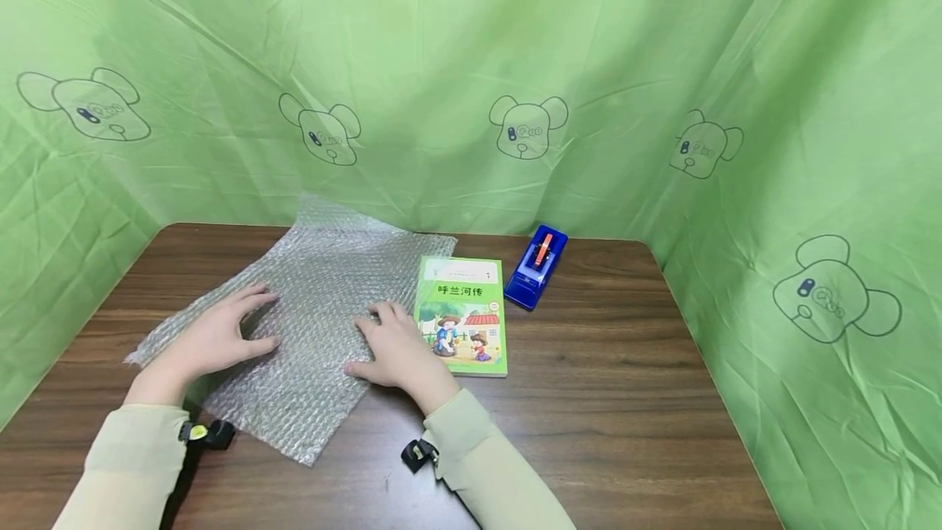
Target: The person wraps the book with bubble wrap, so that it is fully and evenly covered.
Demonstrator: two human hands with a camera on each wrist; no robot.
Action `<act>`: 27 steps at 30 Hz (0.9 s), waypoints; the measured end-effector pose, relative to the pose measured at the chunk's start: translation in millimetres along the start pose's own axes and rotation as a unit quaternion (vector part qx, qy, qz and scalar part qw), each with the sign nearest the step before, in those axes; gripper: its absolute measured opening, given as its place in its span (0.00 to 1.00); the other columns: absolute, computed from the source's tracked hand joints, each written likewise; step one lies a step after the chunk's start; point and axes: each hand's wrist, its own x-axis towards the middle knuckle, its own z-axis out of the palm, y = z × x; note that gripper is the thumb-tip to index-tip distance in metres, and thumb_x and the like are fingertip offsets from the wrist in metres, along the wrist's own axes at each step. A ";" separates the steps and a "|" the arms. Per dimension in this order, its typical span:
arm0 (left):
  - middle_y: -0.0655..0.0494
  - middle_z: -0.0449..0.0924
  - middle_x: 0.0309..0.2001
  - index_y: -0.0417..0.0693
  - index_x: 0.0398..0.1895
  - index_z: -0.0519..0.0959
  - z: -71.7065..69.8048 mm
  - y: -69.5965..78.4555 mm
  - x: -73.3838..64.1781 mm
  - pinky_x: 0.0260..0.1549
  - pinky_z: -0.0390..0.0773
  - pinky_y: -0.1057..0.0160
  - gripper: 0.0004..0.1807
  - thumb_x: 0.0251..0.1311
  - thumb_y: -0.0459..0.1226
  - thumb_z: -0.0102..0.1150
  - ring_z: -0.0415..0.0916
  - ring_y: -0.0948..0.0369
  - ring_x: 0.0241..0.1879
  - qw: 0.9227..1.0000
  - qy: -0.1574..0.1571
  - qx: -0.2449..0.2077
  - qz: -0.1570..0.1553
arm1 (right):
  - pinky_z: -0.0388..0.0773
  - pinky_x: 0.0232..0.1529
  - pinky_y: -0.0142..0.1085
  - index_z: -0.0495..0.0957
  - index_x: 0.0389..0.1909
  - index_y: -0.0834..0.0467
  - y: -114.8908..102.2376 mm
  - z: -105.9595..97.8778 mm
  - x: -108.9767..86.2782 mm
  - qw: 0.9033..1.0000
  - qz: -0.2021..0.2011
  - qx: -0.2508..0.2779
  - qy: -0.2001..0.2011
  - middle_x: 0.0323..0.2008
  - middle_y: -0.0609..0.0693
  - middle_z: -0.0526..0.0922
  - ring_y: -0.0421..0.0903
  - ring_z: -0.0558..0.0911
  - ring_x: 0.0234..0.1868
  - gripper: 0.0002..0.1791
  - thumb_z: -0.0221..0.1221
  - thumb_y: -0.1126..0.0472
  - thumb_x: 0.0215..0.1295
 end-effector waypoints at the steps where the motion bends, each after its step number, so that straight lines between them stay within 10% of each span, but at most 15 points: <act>1: 0.26 0.60 0.80 0.34 0.77 0.72 0.0 -0.4 -0.1 0.71 0.61 0.21 0.45 0.63 0.50 0.76 0.57 0.26 0.78 1.000 0.001 0.001 -0.002 | 0.58 0.84 0.53 0.71 0.81 0.54 0.2 0.2 -0.1 1.000 0.002 -0.001 0.001 0.81 0.58 0.66 0.58 0.64 0.81 0.47 0.70 0.33 0.70; 27: 0.26 0.60 0.80 0.34 0.78 0.72 -6.0 0.0 -8.2 0.70 0.61 0.21 0.40 0.70 0.48 0.72 0.58 0.25 0.77 1.000 0.017 -0.013 0.022 | 0.68 0.78 0.53 0.77 0.75 0.51 -7.6 -0.3 -2.3 0.998 0.043 0.020 0.035 0.76 0.56 0.72 0.59 0.68 0.77 0.45 0.75 0.33 0.63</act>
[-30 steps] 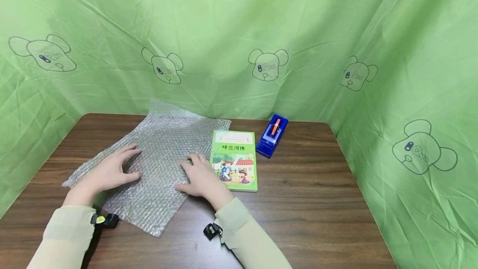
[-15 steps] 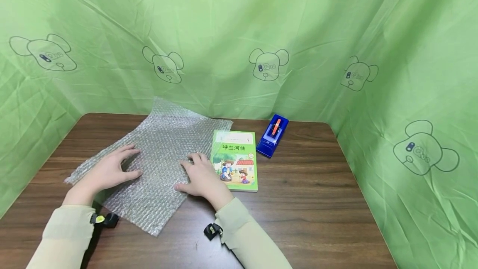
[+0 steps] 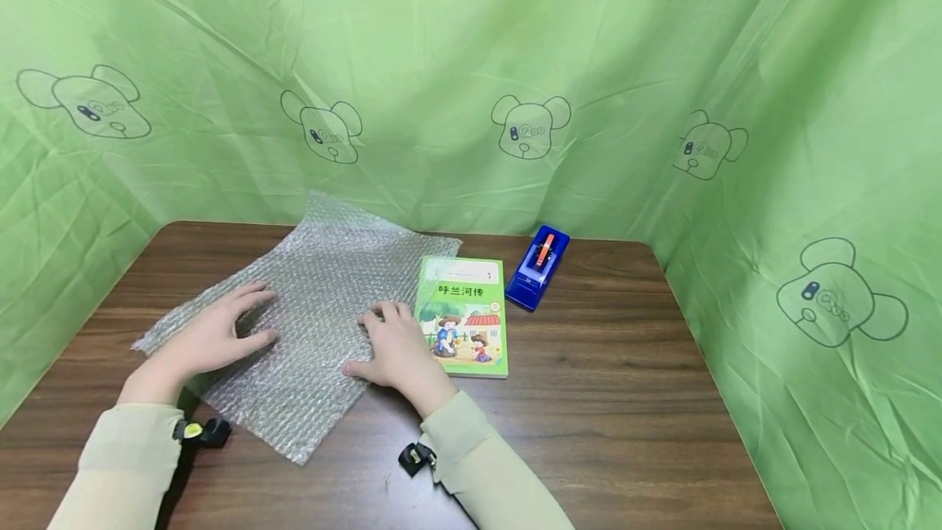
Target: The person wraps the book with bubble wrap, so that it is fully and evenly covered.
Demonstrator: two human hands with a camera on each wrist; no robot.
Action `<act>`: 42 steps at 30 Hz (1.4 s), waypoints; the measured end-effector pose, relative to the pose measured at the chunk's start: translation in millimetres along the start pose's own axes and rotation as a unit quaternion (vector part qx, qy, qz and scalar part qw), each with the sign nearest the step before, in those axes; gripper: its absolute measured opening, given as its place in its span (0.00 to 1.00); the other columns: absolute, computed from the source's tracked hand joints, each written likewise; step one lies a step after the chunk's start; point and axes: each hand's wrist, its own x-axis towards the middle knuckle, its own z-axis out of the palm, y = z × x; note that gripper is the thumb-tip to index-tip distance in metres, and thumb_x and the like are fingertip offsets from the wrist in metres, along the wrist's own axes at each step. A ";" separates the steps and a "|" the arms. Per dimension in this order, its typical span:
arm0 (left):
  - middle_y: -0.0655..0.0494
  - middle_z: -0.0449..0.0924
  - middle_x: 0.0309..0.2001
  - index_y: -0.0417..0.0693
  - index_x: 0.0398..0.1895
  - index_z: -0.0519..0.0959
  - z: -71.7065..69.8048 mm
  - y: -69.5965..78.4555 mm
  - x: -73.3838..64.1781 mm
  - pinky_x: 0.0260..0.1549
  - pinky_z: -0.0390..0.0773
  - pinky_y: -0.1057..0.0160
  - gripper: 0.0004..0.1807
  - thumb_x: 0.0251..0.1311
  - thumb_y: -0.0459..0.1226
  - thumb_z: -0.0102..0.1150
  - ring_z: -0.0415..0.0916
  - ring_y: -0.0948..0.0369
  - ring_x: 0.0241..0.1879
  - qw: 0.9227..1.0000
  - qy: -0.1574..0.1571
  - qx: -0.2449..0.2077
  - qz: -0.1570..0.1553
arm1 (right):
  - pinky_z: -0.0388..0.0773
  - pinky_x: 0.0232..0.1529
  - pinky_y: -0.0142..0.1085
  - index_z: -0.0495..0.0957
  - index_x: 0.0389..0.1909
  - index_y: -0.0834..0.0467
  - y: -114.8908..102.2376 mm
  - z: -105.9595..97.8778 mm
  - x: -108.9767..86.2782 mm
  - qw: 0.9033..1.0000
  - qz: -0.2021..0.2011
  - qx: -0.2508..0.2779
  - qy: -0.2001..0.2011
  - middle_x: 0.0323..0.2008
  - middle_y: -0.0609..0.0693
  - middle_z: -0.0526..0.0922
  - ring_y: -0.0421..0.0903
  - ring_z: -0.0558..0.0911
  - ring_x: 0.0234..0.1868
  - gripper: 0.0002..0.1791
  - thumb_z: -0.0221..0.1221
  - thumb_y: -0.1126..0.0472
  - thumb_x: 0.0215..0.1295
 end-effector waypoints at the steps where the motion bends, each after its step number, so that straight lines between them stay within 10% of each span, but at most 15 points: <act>1: 0.25 0.60 0.80 0.34 0.77 0.72 -1.5 -0.4 -0.6 0.70 0.62 0.21 0.40 0.70 0.47 0.72 0.58 0.25 0.77 1.000 0.002 -0.004 0.002 | 0.68 0.78 0.53 0.78 0.75 0.51 -0.2 0.6 0.1 1.000 0.001 0.000 0.002 0.76 0.56 0.73 0.59 0.69 0.77 0.44 0.75 0.33 0.63; 17: 0.28 0.63 0.80 0.35 0.78 0.72 -13.3 -9.2 -5.2 0.69 0.63 0.21 0.44 0.67 0.50 0.76 0.60 0.26 0.76 1.000 0.013 -0.013 -0.001 | 0.71 0.75 0.49 0.80 0.71 0.52 -7.7 -0.6 -3.0 1.000 0.021 -0.012 0.012 0.73 0.56 0.74 0.58 0.70 0.72 0.43 0.75 0.32 0.62; 25: 0.27 0.56 0.82 0.35 0.79 0.70 -7.4 -7.5 -2.4 0.70 0.60 0.20 0.44 0.67 0.49 0.75 0.53 0.25 0.79 0.999 -0.031 -0.023 -0.016 | 0.70 0.74 0.49 0.80 0.71 0.53 -4.7 -2.5 -3.2 1.000 0.016 -0.019 0.008 0.71 0.56 0.75 0.57 0.72 0.69 0.44 0.75 0.31 0.61; 42: 0.27 0.54 0.83 0.34 0.80 0.68 -5.2 -5.8 -1.1 0.72 0.56 0.20 0.44 0.67 0.43 0.75 0.47 0.27 0.82 0.998 -0.043 -0.043 -0.016 | 0.53 0.84 0.61 0.70 0.82 0.54 14.3 -6.4 1.8 0.999 -0.031 0.003 -0.039 0.83 0.57 0.64 0.62 0.60 0.84 0.49 0.72 0.33 0.67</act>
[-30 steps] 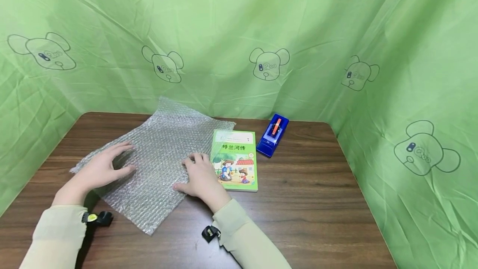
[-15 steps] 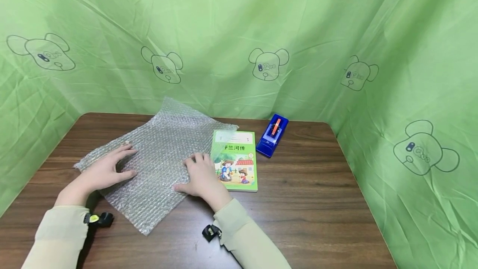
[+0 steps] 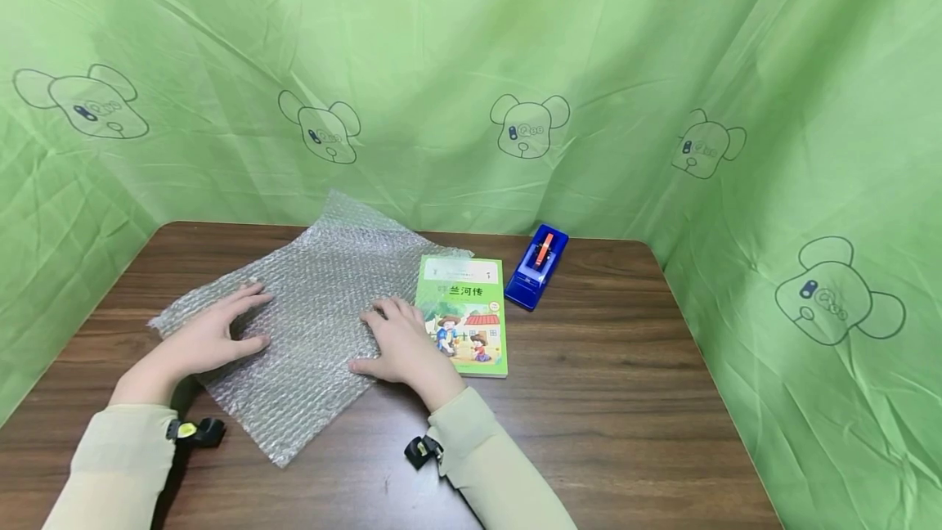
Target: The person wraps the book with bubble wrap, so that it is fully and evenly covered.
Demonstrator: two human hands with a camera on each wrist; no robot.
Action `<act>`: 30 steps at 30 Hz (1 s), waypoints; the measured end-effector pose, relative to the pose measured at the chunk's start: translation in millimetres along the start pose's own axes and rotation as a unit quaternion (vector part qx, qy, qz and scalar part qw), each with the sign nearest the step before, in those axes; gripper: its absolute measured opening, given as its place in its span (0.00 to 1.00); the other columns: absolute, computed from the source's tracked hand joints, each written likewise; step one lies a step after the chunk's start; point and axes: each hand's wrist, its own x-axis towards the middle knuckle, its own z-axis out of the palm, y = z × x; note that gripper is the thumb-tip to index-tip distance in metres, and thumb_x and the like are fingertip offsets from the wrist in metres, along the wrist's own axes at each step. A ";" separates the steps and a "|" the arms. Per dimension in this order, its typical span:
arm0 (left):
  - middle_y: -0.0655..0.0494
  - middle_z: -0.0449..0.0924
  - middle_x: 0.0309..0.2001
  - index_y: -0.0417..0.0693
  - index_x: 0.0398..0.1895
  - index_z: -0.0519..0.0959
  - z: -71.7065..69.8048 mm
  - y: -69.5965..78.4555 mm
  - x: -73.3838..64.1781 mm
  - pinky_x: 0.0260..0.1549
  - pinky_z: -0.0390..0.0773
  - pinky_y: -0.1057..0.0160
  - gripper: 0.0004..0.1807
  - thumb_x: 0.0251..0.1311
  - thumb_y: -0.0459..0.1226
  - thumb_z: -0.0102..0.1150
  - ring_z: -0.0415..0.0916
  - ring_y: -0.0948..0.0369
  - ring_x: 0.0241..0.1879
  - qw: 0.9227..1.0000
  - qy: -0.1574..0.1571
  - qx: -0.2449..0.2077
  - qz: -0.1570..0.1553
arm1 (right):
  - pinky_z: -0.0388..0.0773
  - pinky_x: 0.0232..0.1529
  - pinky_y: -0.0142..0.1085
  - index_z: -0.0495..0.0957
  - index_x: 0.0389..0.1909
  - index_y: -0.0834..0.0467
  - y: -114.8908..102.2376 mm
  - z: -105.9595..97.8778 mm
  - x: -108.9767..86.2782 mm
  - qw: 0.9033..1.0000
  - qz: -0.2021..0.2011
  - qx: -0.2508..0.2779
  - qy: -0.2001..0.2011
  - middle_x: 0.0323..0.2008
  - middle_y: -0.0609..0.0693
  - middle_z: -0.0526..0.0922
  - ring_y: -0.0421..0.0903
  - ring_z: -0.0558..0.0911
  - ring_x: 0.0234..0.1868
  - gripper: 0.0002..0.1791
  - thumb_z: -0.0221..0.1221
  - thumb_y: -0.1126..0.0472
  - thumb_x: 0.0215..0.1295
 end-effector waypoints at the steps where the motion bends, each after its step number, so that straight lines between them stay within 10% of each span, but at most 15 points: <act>1: 0.27 0.54 0.84 0.34 0.80 0.68 0.0 -0.2 0.2 0.72 0.56 0.20 0.44 0.67 0.43 0.75 0.47 0.27 0.82 1.000 0.000 0.000 0.000 | 0.53 0.84 0.60 0.70 0.82 0.54 0.3 0.4 -0.1 1.000 0.000 -0.002 0.001 0.83 0.57 0.64 0.62 0.60 0.84 0.49 0.71 0.33 0.67; 13: 0.28 0.54 0.84 0.37 0.81 0.68 0.9 -5.2 -1.4 0.72 0.55 0.19 0.44 0.68 0.46 0.74 0.47 0.27 0.83 1.000 0.001 -0.008 0.005 | 0.54 0.84 0.60 0.71 0.81 0.54 0.3 0.3 -0.3 1.000 -0.003 0.001 0.004 0.82 0.58 0.65 0.61 0.61 0.83 0.46 0.70 0.36 0.70; 30: 0.29 0.56 0.83 0.38 0.81 0.68 4.1 -9.7 2.3 0.71 0.56 0.18 0.44 0.66 0.44 0.76 0.47 0.26 0.82 1.000 0.006 -0.015 0.004 | 0.67 0.78 0.59 0.79 0.71 0.60 42.1 -47.1 -44.2 0.986 -0.024 0.111 0.125 0.73 0.65 0.75 0.64 0.71 0.76 0.31 0.72 0.51 0.73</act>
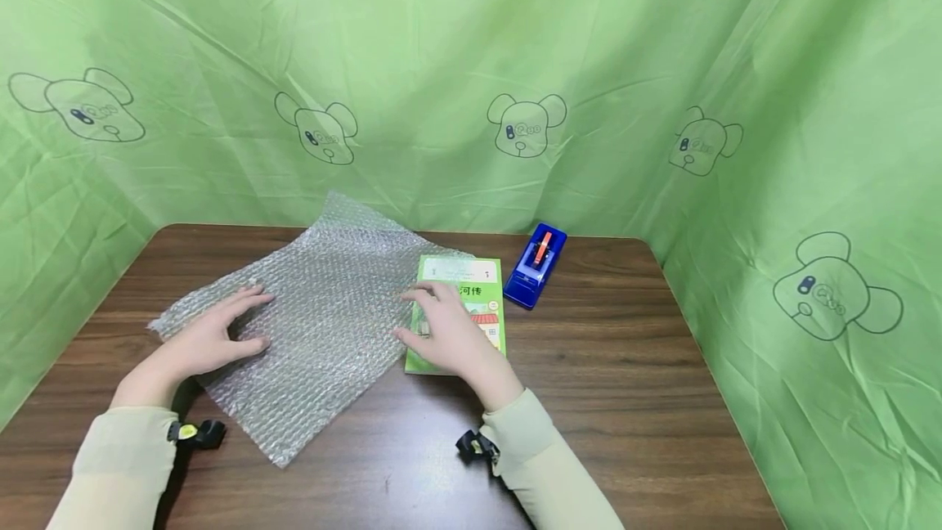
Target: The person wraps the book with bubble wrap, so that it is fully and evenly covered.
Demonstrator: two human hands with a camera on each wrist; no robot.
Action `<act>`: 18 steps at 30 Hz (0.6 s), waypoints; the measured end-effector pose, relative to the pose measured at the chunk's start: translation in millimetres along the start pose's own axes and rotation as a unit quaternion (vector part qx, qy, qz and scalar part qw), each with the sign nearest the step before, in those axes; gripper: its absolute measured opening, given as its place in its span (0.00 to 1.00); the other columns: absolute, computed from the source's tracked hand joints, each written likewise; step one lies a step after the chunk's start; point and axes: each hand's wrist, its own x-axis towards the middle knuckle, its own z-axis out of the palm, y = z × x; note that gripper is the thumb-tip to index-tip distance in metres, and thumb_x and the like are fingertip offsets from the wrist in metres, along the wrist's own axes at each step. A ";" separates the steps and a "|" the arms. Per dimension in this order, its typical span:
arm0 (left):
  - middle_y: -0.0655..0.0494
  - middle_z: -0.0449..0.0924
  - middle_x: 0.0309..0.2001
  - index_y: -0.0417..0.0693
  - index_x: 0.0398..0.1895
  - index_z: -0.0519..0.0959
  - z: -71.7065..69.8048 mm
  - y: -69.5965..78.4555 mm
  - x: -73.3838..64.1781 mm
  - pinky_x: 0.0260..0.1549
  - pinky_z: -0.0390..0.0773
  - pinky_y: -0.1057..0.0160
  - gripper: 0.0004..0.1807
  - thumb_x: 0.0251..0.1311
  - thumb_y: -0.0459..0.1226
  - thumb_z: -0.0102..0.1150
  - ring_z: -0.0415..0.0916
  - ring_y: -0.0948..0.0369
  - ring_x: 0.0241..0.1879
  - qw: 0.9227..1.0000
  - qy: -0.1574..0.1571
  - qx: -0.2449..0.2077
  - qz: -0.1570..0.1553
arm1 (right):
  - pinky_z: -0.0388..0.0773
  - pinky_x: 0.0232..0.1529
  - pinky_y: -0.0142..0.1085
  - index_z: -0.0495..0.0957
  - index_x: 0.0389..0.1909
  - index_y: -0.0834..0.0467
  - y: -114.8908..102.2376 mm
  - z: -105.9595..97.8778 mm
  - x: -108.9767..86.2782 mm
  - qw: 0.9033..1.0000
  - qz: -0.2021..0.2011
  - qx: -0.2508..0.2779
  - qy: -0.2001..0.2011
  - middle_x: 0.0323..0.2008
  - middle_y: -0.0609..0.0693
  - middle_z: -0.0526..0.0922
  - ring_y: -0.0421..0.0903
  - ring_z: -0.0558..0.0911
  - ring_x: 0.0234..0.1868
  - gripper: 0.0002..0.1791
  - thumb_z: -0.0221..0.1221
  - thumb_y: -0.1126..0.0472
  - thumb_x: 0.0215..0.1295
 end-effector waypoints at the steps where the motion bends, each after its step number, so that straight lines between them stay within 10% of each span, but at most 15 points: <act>1: 0.29 0.56 0.83 0.39 0.81 0.68 -0.5 -0.2 0.0 0.71 0.55 0.18 0.44 0.66 0.44 0.76 0.47 0.26 0.82 1.000 -0.001 0.000 0.000 | 0.69 0.77 0.59 0.79 0.70 0.60 2.7 -3.7 -2.5 1.000 0.001 0.000 0.005 0.73 0.64 0.75 0.63 0.71 0.75 0.31 0.72 0.51 0.72; 18: 0.30 0.55 0.84 0.40 0.81 0.69 -0.8 -4.2 -1.7 0.73 0.53 0.19 0.44 0.66 0.46 0.76 0.46 0.27 0.83 1.000 0.001 -0.009 0.004 | 0.85 0.49 0.53 0.83 0.65 0.61 61.2 -47.4 -46.8 0.985 0.133 0.014 0.107 0.57 0.61 0.85 0.59 0.86 0.49 0.27 0.73 0.52 0.72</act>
